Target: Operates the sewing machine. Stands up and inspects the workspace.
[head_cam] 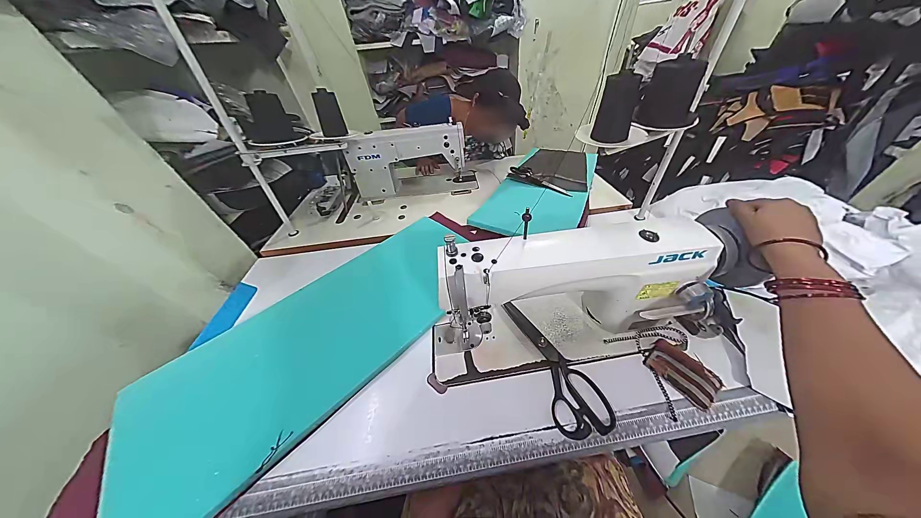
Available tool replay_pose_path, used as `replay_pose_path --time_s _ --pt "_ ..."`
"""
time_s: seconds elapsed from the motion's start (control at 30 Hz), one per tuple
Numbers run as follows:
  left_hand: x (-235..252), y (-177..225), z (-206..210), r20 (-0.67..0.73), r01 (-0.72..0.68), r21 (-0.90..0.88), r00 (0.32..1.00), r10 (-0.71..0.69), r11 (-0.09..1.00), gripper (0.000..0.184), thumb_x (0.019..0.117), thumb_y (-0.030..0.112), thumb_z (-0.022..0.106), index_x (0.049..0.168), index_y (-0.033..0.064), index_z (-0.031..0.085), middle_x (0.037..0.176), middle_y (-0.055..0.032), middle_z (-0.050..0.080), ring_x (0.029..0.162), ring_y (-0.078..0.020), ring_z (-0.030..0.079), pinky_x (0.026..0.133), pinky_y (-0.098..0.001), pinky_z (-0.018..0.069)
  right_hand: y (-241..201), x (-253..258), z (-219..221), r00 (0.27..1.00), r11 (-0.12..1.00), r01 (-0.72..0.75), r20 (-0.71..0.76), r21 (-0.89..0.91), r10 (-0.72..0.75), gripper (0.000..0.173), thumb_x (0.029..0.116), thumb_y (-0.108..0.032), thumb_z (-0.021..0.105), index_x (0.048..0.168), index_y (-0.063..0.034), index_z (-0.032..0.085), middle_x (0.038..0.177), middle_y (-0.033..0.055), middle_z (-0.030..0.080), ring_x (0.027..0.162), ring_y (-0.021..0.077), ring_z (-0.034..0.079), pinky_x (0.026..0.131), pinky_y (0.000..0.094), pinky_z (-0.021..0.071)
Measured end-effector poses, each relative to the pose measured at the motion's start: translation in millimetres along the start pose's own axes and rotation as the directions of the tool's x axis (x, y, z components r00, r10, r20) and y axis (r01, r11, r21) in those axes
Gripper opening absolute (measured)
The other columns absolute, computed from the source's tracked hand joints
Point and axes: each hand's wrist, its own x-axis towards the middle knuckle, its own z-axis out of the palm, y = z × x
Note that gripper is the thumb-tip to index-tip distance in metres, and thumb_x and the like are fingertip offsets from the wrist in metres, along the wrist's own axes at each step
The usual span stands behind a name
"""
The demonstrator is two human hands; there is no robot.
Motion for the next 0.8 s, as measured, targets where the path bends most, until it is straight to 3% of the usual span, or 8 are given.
replay_pose_path --time_s 0.2,0.33,0.57,0.8 --pt "1.1 -0.2 -0.6 -0.012 0.005 0.02 1.0 -0.005 1.0 0.071 0.0982 0.04 0.065 0.149 -0.0057 0.046 0.154 -0.025 0.047 0.149 -0.036 0.038 0.124 -0.0502 0.0233 0.9 0.6 0.8 1.0 1.0 0.001 -0.01 0.002 -0.001 0.058 0.1093 -0.04 0.046 0.105 0.0125 0.07 0.11 0.0445 0.063 0.111 0.0636 0.059 0.087 0.0803 0.0397" --pt "0.1 -0.7 0.7 -0.092 -0.022 -0.031 0.996 0.019 0.999 0.074 0.0953 0.039 0.068 0.149 -0.0069 0.046 0.152 -0.0261 0.048 0.147 -0.0362 0.04 0.123 -0.0501 0.0247 -1.8 -0.5 -0.6 1.0 1.0 -0.023 -0.001 0.011 0.023 0.058 0.1092 -0.041 0.046 0.108 0.0118 0.07 0.111 0.0445 0.063 0.111 0.0629 0.059 0.087 0.0798 0.0395" --pt "-2.7 -1.2 0.3 -0.082 -0.039 -0.041 0.996 0.035 0.998 0.073 0.0952 0.037 0.069 0.145 -0.0102 0.048 0.15 -0.0294 0.049 0.147 -0.0389 0.04 0.123 -0.0512 0.0259 -1.1 -0.8 -0.6 1.0 1.0 -0.026 0.004 0.017 0.026 0.057 0.1095 -0.041 0.046 0.109 0.0116 0.07 0.112 0.0447 0.063 0.112 0.0634 0.059 0.088 0.0804 0.0393" --pt "3.3 3.3 -2.0 -0.002 0.092 -0.012 0.996 -0.092 0.996 0.075 0.0972 0.04 0.067 0.151 -0.0057 0.043 0.157 -0.0263 0.042 0.151 -0.0372 0.033 0.124 -0.0519 0.0212 -0.4 -7.3 0.3 1.0 0.999 -0.002 -0.014 0.038 0.002 0.058 0.1097 -0.041 0.044 0.106 0.0111 0.07 0.108 0.0432 0.064 0.107 0.0634 0.059 0.083 0.0788 0.0405"
